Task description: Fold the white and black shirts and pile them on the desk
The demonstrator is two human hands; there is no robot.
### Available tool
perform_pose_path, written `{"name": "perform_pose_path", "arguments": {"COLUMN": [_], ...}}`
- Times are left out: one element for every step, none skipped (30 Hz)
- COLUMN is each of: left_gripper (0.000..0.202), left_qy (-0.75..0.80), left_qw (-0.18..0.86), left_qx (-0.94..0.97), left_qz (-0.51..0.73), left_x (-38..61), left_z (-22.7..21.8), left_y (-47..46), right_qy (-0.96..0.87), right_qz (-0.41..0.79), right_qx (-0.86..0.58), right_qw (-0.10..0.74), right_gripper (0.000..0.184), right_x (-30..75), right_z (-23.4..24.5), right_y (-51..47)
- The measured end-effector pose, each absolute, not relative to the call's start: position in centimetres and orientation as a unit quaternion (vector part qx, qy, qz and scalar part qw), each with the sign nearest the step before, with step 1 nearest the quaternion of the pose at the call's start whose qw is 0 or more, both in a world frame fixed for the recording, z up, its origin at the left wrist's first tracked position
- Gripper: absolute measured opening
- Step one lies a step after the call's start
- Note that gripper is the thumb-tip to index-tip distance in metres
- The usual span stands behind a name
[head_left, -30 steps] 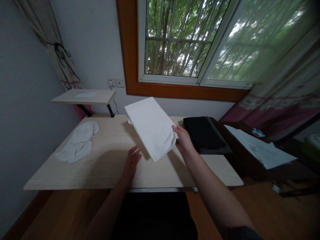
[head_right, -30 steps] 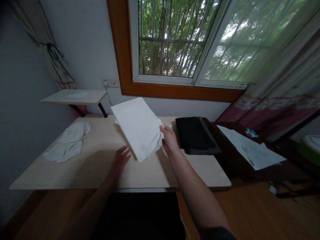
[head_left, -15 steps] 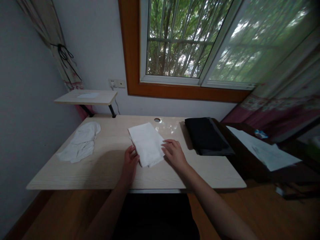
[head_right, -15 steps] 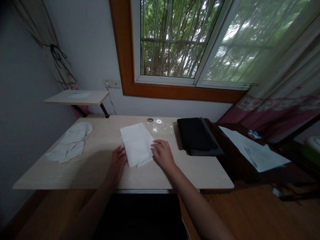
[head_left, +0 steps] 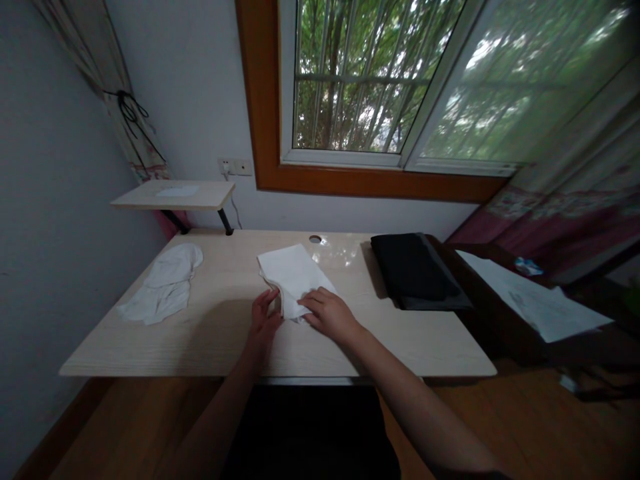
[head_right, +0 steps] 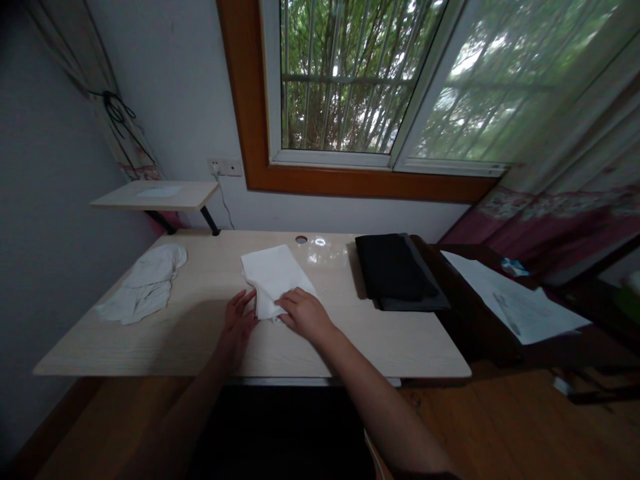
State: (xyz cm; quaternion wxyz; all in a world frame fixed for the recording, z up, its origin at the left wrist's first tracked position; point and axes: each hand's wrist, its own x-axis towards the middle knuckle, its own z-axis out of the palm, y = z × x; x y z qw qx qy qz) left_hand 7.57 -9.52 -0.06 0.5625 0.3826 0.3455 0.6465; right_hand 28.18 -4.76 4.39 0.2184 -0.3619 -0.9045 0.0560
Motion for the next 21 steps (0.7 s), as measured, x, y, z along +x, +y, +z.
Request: {"name": "perform_pose_path", "arguments": {"left_gripper": [0.064, 0.065, 0.066, 0.066, 0.065, 0.065, 0.065, 0.066, 0.066, 0.066, 0.065, 0.063, 0.059, 0.055, 0.051, 0.046, 0.041, 0.036, 0.032, 0.029, 0.027], "left_qy": [0.339, 0.333, 0.328, 0.323, 0.318, 0.314, 0.309, 0.304, 0.301, 0.298, 0.299, 0.303, 0.312, 0.322, 0.334, 0.346, 0.358, 0.368, 0.375, 0.379, 0.381], "left_qw": [0.565, 0.567, 0.568, 0.571, 0.573, 0.575, 0.577, 0.578, 0.578, 0.575, 0.570, 0.562, 0.556, 0.549, 0.543, 0.537, 0.527, 0.515, 0.500, 0.485, 0.472], "left_qx": [0.382, 0.382, 0.382, 0.383, 0.385, 0.388, 0.391, 0.394, 0.397, 0.401, 0.404, 0.409, 0.417, 0.426, 0.436, 0.449, 0.466, 0.488, 0.513, 0.536, 0.557], "left_qz": [0.648, 0.650, 0.651, 0.651, 0.650, 0.649, 0.647, 0.646, 0.647, 0.648, 0.650, 0.651, 0.648, 0.643, 0.635, 0.625, 0.613, 0.601, 0.589, 0.578, 0.567], "left_x": [7.6, 7.6, 7.6, 7.6, 7.7, 7.7, 7.7, 7.8, 7.8, 7.8, 7.7, 7.7, 7.6, 7.5, 7.4, 7.3, 7.2, 7.2, 7.1, 7.1, 7.1], "left_z": [0.0, 0.1, 0.2, 0.2, 0.2, 0.2, 0.2, 0.1, 0.1, 0.0, 0.0, 0.0, -0.1, -0.1, -0.2, -0.2, -0.3, -0.4, -0.5, -0.6, -0.7], "left_y": [-9.6, -9.6, -9.7, -9.7, -9.7, -9.8, -9.8, -9.8, -9.8, -9.8, -9.8, -9.8, -9.7, -9.7, -9.6, -9.5, -9.4, -9.3, -9.2, -9.2, -9.1], "right_qy": [-0.904, -0.904, -0.902, -0.900, -0.896, -0.893, -0.889, -0.885, -0.878, -0.868, -0.852, -0.829, -0.799, -0.758, -0.709, -0.652, -0.590, -0.530, -0.474, -0.422, -0.377], "right_qz": [0.073, 0.090, 0.104, 0.115, 0.121, 0.124, 0.126, 0.130, 0.138, 0.149, 0.162, 0.177, 0.195, 0.216, 0.241, 0.267, 0.288, 0.302, 0.298, 0.280, 0.261], "right_qx": [-0.355, -0.349, -0.344, -0.341, -0.341, -0.344, -0.350, -0.358, -0.368, -0.380, -0.394, -0.411, -0.431, -0.453, -0.477, -0.501, -0.522, -0.537, -0.546, -0.548, -0.550], "right_qw": [0.225, 0.231, 0.239, 0.247, 0.256, 0.262, 0.266, 0.268, 0.274, 0.285, 0.305, 0.335, 0.373, 0.416, 0.460, 0.502, 0.544, 0.583, 0.623, 0.666, 0.698], "right_gripper": [0.029, 0.030, 0.032, 0.035, 0.037, 0.037, 0.033, 0.028, 0.022, 0.020, 0.020, 0.021, 0.020, 0.020, 0.021, 0.025, 0.029, 0.033, 0.036, 0.036, 0.035], "right_x": [28.2, 28.2, 28.3, 28.3, 28.3, 28.3, 28.2, 28.1, 28.0, 27.9, 27.8, 27.8, 27.9, 28.1, 28.5, 29.1, 29.9, 30.9, 32.0, 33.2, 34.3], "right_z": [4.5, 4.6, 4.7, 4.7, 4.6, 4.5, 4.4, 4.3, 4.3, 4.2, 4.2, 4.3, 4.4, 4.6, 4.7, 4.7, 4.8, 4.7, 4.5, 4.2, 3.8], "right_y": [-4.6, -4.5, -4.4, -4.4, -4.3, -4.3, -4.3, -4.3, -4.3, -4.1, -3.9, -3.6, -3.2, -2.7, -2.1, -1.5, -0.8, -0.1, 0.5, 1.0, 1.3]}}
